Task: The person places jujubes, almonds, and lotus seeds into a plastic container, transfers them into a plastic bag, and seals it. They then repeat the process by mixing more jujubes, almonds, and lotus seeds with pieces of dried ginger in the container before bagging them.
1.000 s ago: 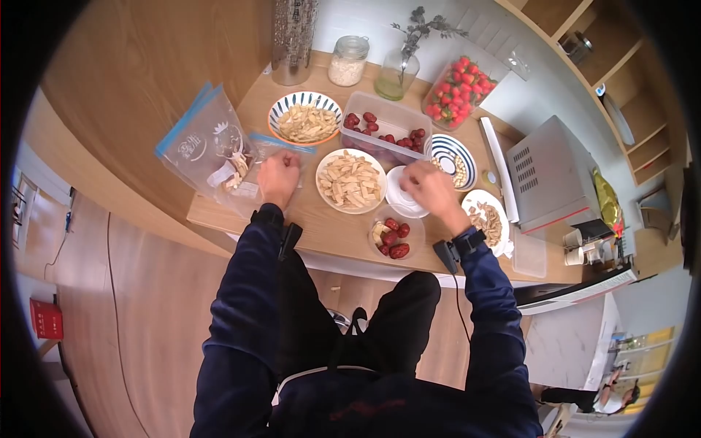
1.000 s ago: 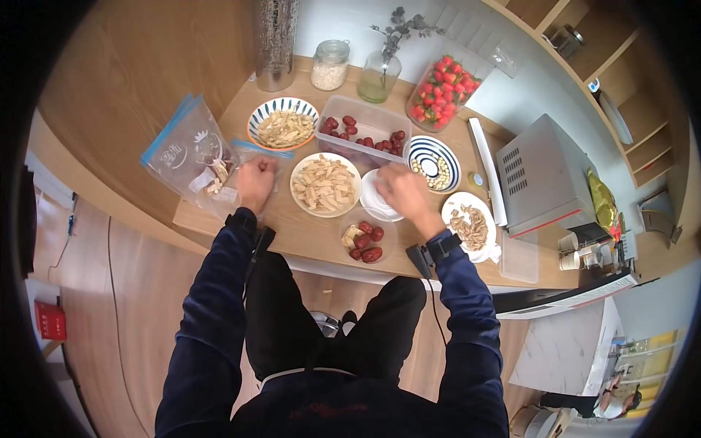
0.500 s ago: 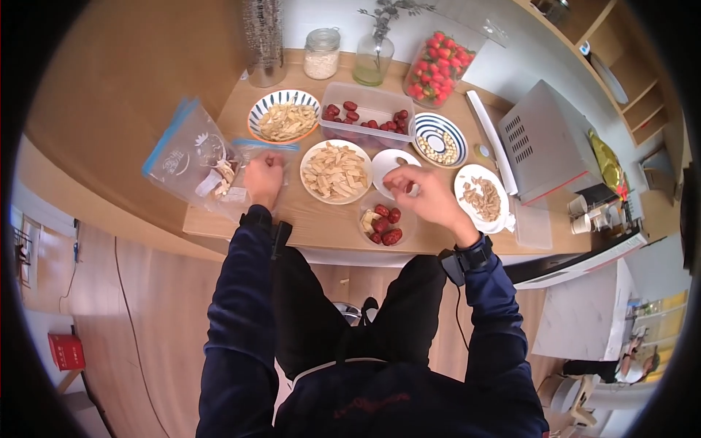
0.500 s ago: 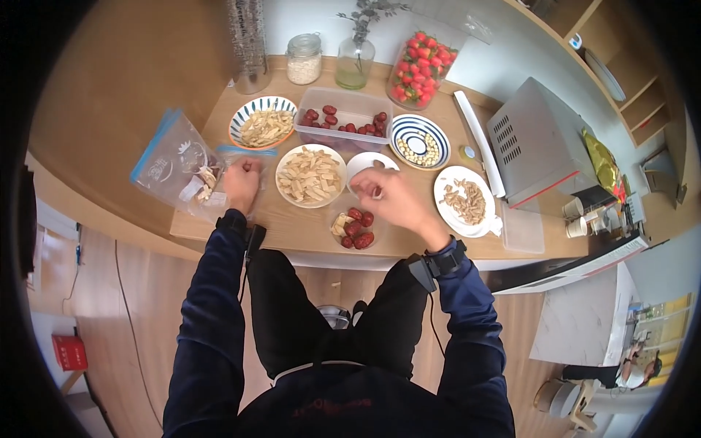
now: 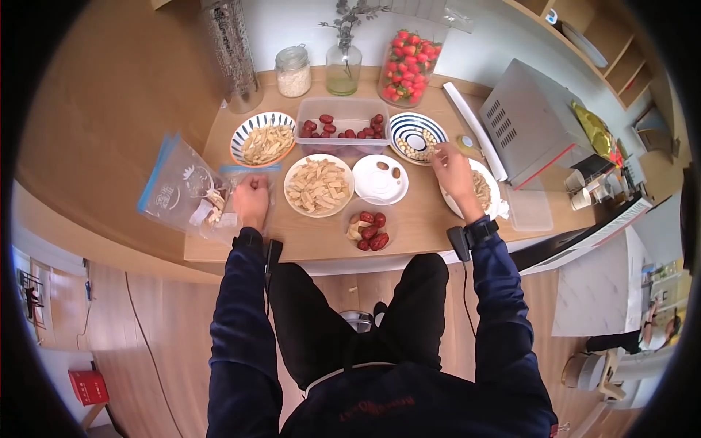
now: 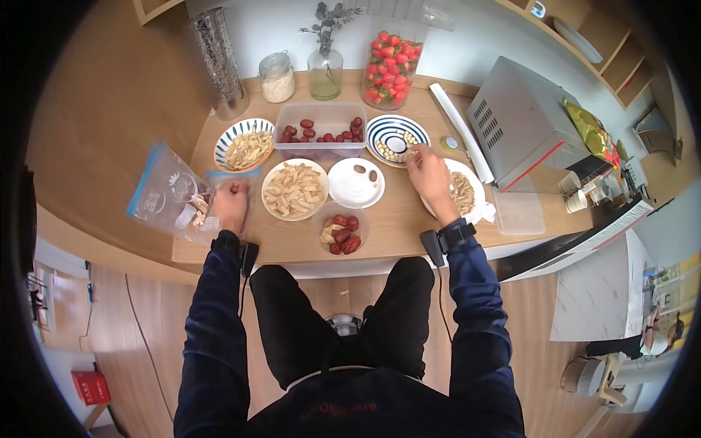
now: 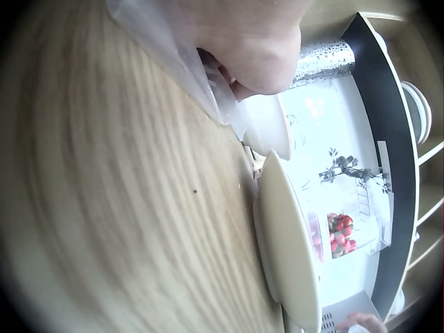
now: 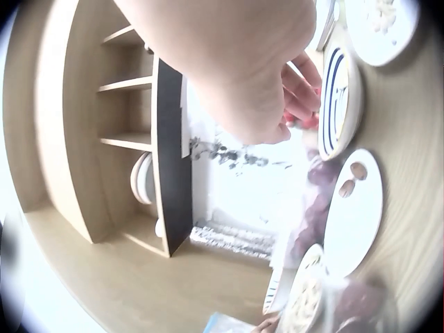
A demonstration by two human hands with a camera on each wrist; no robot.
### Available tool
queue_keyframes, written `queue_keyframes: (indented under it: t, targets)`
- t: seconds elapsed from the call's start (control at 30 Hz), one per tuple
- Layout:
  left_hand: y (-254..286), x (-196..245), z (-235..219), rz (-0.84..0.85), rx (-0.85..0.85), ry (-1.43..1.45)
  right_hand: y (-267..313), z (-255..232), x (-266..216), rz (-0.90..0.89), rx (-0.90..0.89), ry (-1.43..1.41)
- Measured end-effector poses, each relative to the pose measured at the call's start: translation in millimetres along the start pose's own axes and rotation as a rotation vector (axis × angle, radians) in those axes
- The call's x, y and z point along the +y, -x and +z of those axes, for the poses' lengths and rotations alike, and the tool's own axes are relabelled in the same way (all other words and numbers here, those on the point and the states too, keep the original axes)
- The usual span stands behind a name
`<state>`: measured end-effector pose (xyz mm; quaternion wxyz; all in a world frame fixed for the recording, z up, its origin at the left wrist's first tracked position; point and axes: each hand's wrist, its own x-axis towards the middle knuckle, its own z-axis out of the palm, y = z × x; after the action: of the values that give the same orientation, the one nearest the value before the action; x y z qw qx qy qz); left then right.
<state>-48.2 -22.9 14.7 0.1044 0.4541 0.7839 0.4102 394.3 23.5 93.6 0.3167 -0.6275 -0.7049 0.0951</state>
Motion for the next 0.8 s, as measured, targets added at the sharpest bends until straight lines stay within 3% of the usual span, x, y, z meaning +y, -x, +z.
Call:
queue_keyframes:
  t: [0.13, 0.2, 0.3, 0.4, 0.53, 0.7, 0.8]
  targets:
    - [1, 1, 0, 0.002, 0.014, -0.004, -21, 18, 43, -0.071, 0.034, 0.209]
    - [1, 1, 0, 0.001, 0.017, -0.003, -28, 20, 43, -0.2, 0.028, 0.317]
    - [1, 0, 1, 0.003, 0.021, 0.0, -48, 31, 37, -0.252, -0.045, 0.428]
    - [1, -1, 2, 0.012, 0.031, 0.009, -71, 46, 39, -0.16, -0.133, 0.502]
    - [1, -1, 2, 0.007, 0.034, 0.003, -87, 64, 38, -0.164, -0.148, 0.557]
    - [0, -2, 2, 0.0, 0.036, -0.012, -109, 89, 59, -0.061, -0.074, 0.397]
    - [1, 0, 3, -0.021, 0.025, -0.015, -123, 72, 68, -0.097, -0.244, 0.315]
